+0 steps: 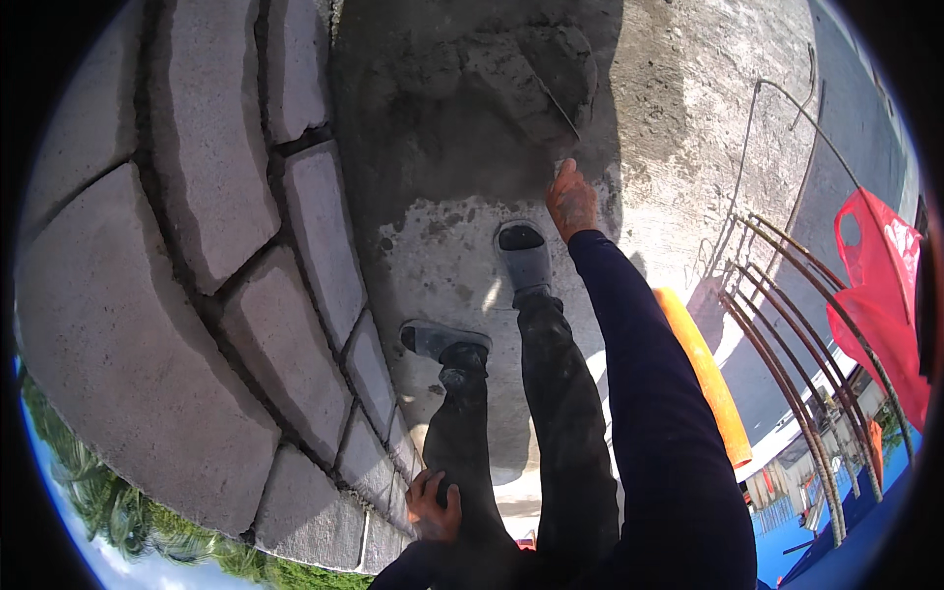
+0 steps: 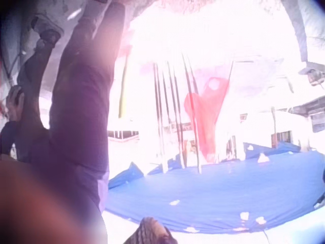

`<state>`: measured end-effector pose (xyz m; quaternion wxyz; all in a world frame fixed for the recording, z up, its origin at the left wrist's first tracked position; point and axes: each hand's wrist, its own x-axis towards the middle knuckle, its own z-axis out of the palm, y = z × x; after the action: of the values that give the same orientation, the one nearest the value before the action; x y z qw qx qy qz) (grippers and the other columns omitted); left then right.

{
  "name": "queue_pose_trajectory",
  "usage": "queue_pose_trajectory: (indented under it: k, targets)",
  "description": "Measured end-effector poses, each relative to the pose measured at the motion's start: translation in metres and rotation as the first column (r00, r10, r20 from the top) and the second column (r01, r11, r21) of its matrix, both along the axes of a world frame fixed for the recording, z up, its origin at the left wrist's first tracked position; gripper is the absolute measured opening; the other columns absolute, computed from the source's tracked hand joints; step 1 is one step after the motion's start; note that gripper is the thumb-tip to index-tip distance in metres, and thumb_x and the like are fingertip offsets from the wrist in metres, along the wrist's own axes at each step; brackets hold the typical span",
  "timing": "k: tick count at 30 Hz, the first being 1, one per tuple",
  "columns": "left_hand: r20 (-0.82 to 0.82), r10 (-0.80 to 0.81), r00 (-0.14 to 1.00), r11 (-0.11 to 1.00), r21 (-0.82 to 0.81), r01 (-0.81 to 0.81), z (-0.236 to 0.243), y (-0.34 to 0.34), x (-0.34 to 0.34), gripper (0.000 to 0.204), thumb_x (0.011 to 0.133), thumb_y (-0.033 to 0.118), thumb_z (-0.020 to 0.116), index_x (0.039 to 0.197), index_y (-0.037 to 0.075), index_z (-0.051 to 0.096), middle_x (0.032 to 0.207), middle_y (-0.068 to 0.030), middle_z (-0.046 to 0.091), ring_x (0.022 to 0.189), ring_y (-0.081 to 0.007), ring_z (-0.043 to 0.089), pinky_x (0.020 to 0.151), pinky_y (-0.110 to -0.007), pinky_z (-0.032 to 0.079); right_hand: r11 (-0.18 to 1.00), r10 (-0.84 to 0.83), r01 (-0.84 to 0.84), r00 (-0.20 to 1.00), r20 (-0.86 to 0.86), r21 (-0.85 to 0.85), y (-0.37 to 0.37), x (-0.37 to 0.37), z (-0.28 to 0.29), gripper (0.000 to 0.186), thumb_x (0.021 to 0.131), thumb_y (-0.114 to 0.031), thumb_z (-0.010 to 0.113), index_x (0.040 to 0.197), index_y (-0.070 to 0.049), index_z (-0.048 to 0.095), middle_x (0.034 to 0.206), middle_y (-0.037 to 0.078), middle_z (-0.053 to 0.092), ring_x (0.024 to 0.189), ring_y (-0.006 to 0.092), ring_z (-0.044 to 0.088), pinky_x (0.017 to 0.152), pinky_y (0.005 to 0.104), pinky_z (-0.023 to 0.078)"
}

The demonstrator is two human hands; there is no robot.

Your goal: The person scoops wet cement with a trowel and applies it into the hollows of a row of concrete blocks along a rooftop wall. The person repeatedly smooths and levels the cement in each block cavity while walking along the wall.

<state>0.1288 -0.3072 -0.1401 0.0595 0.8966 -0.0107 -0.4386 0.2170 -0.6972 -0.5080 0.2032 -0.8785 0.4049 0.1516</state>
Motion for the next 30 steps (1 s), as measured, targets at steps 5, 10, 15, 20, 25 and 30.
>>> queue_pose_trajectory:
  k: [5,10,15,20,25,30]
  targets:
    - [0.054,0.057,0.997,0.995,-0.080,-0.052,-0.006,-0.001,0.010,0.029,0.070,0.022,0.064,0.096,0.009,0.064,0.110,-0.0131,0.055,0.098,-0.0333,0.052,0.086,-0.041,0.042,0.992,0.037,-0.042,0.998,-0.046,-0.118,-0.029,-0.092,0.065,0.018,0.086,-0.018,0.048,0.099,-0.007,0.045,0.083,0.021,0.060,0.076,0.0370,0.061,0.067,0.0452,0.049]
    - [0.070,0.009,0.998,1.000,-0.026,-0.007,-0.005,-0.002,0.023,0.027,0.070,0.022,0.064,0.094,0.009,0.065,0.106,-0.0126,0.056,0.097,-0.0330,0.052,0.085,-0.041,0.043,0.884,-0.220,0.291,0.949,-0.225,0.365,-0.031,-0.079,0.074,0.036,0.073,-0.022,0.061,0.101,0.000,0.054,0.076,0.023,0.062,0.065,0.0305,0.064,0.063,0.0432,0.050]
    - [0.069,0.006,0.998,1.000,-0.019,-0.005,-0.009,0.003,0.028,0.026,0.070,0.022,0.063,0.092,0.008,0.065,0.104,-0.0122,0.057,0.095,-0.0330,0.053,0.083,-0.041,0.043,0.394,-0.496,0.211,0.868,0.013,0.894,-0.016,0.057,-0.007,0.025,0.077,-0.014,0.061,0.094,0.004,0.056,0.067,0.012,0.059,0.047,0.0145,0.053,0.045,0.0328,0.042]
    - [0.047,-0.015,0.999,0.997,-0.073,0.019,-0.010,0.002,0.028,0.027,0.071,0.020,0.064,0.095,0.007,0.063,0.104,-0.0132,0.056,0.092,-0.0334,0.054,0.082,-0.042,0.042,0.875,-0.263,0.158,0.949,0.176,0.457,-0.002,0.042,0.051,0.028,0.078,-0.020,0.060,0.093,0.003,0.055,0.070,0.017,0.061,0.063,0.0308,0.061,0.058,0.0399,0.047]
    - [0.041,0.041,0.998,0.999,-0.030,-0.040,-0.010,-0.002,0.029,0.026,0.071,0.019,0.064,0.094,0.007,0.063,0.103,-0.0126,0.056,0.094,-0.0320,0.054,0.082,-0.042,0.043,0.979,-0.201,0.203,0.975,0.093,-0.013,0.018,0.030,0.059,0.032,0.080,-0.022,0.058,0.102,0.000,0.052,0.089,0.021,0.060,0.084,0.0358,0.060,0.070,0.0452,0.047]
    - [-0.008,0.058,0.998,0.998,-0.021,-0.058,-0.009,-0.003,0.033,0.025,0.071,0.018,0.063,0.094,0.007,0.064,0.104,-0.0127,0.056,0.095,-0.0334,0.054,0.084,-0.042,0.042,0.963,-0.250,0.245,0.968,-0.028,-0.114,0.044,0.004,0.000,0.030,0.079,-0.021,0.057,0.101,-0.002,0.051,0.108,0.024,0.053,0.098,0.0334,0.056,0.075,0.0442,0.046]
